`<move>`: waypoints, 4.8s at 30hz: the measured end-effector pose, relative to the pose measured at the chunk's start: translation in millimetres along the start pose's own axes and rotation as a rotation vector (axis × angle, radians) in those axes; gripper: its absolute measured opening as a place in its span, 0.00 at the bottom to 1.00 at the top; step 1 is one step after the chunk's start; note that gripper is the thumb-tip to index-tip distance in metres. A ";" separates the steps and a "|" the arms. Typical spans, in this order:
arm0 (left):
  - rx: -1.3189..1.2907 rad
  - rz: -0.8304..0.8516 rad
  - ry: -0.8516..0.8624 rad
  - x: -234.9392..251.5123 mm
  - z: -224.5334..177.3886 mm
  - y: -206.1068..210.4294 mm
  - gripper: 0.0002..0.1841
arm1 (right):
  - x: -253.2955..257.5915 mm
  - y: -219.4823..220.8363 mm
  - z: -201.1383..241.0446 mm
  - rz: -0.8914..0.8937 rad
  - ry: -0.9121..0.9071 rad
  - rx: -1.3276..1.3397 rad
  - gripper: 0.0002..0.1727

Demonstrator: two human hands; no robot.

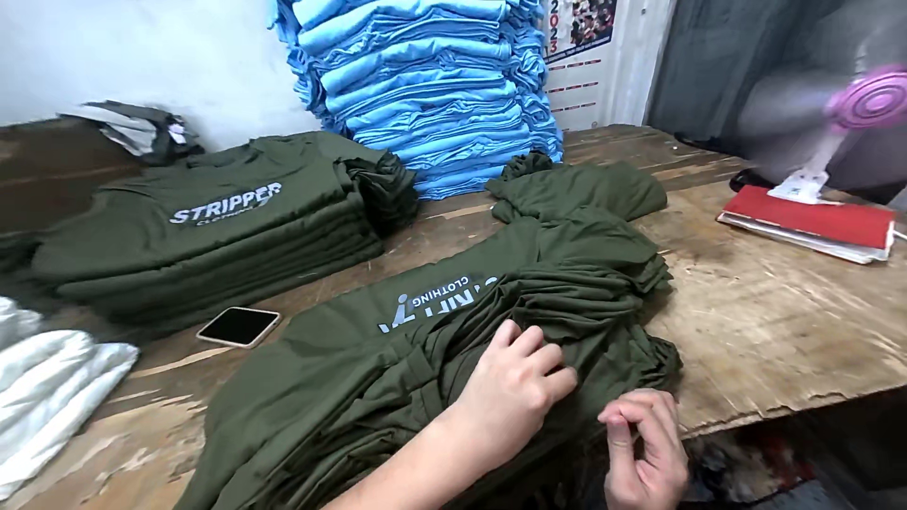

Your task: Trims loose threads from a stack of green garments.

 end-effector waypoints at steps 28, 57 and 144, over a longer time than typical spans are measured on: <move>-0.014 0.008 -0.574 -16.4 104.7 -1.2 0.15 | 10.8 44.2 30.8 0.543 -0.309 -0.298 0.16; -0.235 0.046 -0.189 4.8 20.7 5.4 0.06 | 28.5 5.3 -7.8 0.187 0.049 0.281 0.08; -0.661 0.330 -0.659 -5.4 20.4 18.9 0.13 | 58.4 32.9 -25.8 0.143 0.529 0.754 0.11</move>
Point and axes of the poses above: each hand's wrist, its own x-axis towards the middle knuckle, its own y-axis out of the palm, z = x × y, the point moved 6 cm from there along x, towards the middle knuckle, and after that the axes turned 14 degrees about z, right-handed, at the moved point
